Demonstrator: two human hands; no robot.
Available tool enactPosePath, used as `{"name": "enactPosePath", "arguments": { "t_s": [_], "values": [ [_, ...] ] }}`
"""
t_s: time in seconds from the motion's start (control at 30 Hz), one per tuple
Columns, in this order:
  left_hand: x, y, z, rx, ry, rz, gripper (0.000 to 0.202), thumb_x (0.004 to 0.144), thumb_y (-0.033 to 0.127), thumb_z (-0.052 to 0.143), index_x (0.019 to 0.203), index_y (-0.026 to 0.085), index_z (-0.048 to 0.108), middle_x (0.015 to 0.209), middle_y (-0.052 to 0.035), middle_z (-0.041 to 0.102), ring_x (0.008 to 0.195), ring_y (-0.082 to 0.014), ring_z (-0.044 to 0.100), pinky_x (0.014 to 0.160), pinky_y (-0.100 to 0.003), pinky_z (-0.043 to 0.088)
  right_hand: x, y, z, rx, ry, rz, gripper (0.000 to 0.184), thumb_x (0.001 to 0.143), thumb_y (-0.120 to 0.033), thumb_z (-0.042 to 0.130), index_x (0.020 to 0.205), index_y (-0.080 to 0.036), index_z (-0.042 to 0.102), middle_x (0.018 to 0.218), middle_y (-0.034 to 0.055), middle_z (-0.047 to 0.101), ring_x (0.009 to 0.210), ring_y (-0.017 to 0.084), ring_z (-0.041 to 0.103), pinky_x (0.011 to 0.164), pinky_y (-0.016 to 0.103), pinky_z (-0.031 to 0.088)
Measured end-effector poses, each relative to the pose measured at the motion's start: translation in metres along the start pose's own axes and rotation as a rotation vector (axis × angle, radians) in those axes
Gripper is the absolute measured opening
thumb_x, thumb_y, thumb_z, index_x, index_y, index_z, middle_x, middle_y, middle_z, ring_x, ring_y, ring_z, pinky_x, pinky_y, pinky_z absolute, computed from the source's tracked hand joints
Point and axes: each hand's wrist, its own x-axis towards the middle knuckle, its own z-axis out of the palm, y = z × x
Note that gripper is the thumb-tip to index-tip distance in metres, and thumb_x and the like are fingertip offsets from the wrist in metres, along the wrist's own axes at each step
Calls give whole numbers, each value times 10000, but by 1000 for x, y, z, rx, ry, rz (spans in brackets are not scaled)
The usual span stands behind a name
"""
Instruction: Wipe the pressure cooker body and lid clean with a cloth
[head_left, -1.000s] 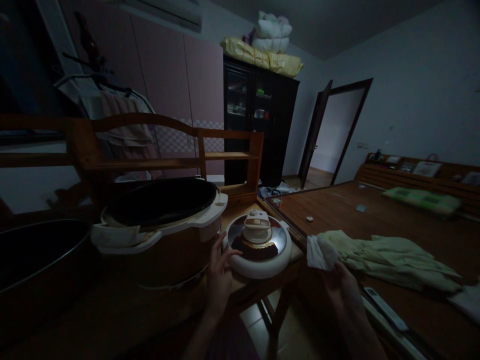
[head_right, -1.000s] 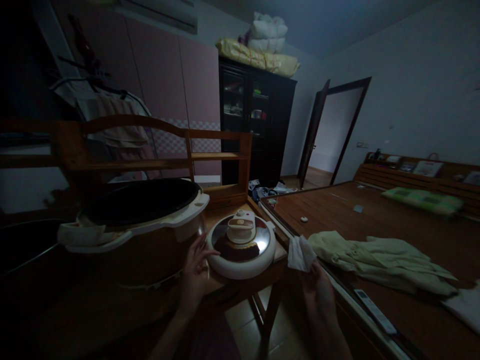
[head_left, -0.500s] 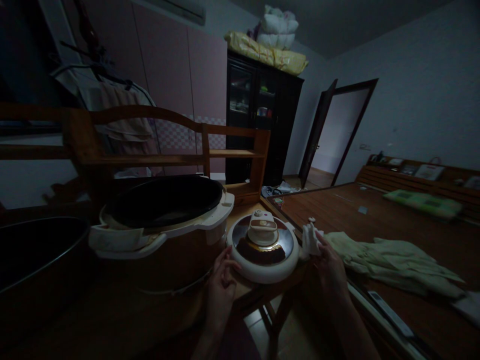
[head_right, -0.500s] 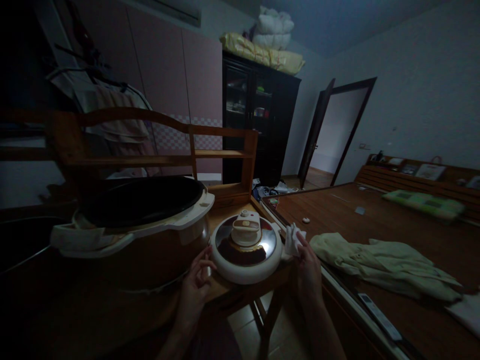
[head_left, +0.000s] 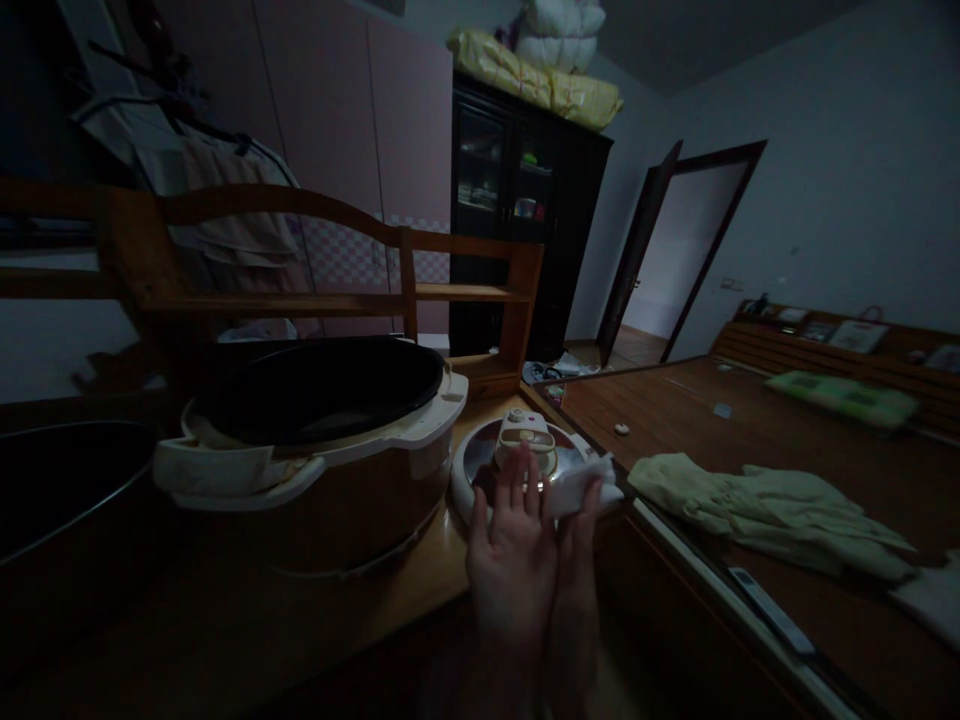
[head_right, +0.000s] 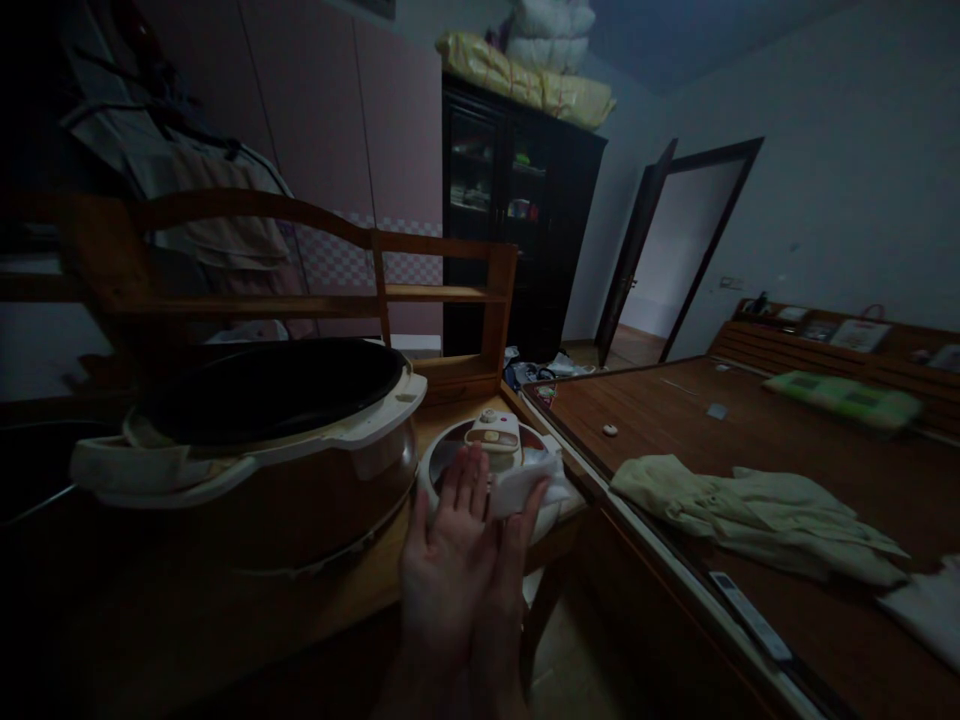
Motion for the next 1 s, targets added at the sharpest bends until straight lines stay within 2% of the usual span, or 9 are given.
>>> {"name": "enactPosePath", "arguments": {
  "t_s": [0.13, 0.33, 0.5, 0.6, 0.73, 0.87, 1.0],
  "values": [
    [-9, -17, -3, -38, 5, -99, 544, 1032, 474, 253, 1310, 234, 655, 1543, -38, 513, 1518, -186, 320, 1248, -393, 282, 3, -16, -3, 10, 90, 89, 726, 980, -628, 410, 1609, -389, 136, 1683, -72, 167, 1551, 208, 197, 1260, 492, 150],
    [-21, -34, -23, -63, -10, -154, 522, 1037, 371, 258, 1280, 199, 687, 1523, -52, 534, 1485, -195, 386, 1259, -371, 269, 21, -28, -17, -68, 129, 89, 791, 952, -637, 452, 1618, -317, 173, 1678, -26, 215, 1550, 230, 201, 1256, 449, 164],
    [-27, -42, -34, 13, -48, -174, 459, 1017, 330, 349, 1311, 186, 672, 1519, -75, 538, 1492, -205, 375, 1275, -368, 227, 29, -25, -17, 8, 154, 104, 782, 957, -642, 458, 1615, -360, 143, 1684, -19, 202, 1545, 231, 217, 1252, 464, 132],
    [-31, -48, -38, 57, -106, -170, 442, 1012, 333, 390, 1329, 188, 661, 1530, -71, 525, 1501, -214, 358, 1288, -378, 187, 35, -23, -21, 5, 155, 58, 776, 965, -611, 466, 1617, -351, 134, 1696, -26, 147, 1559, 216, 157, 1255, 440, 108],
    [-38, -54, -38, 118, -177, -199, 444, 999, 379, 432, 1346, 208, 650, 1540, -59, 513, 1512, -229, 335, 1297, -400, 159, 47, -19, -33, -125, 158, -37, 743, 984, -570, 458, 1616, -353, 131, 1704, -58, 69, 1572, 192, 43, 1258, 414, 60],
    [-34, -58, -34, 134, -170, -230, 446, 974, 388, 484, 1346, 208, 650, 1542, -61, 511, 1518, -224, 322, 1293, -375, 179, 50, -14, -44, -180, 160, -48, 780, 975, -572, 479, 1618, -364, 90, 1699, -46, 123, 1567, 212, 105, 1251, 436, 138],
    [-20, -69, -33, 172, -153, -251, 459, 969, 396, 515, 1369, 202, 626, 1549, -75, 501, 1506, -232, 350, 1272, -365, 241, 46, -13, -57, -251, 168, -80, 785, 962, -570, 496, 1617, -360, 118, 1701, -52, 100, 1564, 230, 129, 1245, 434, 176]
  ]
}}
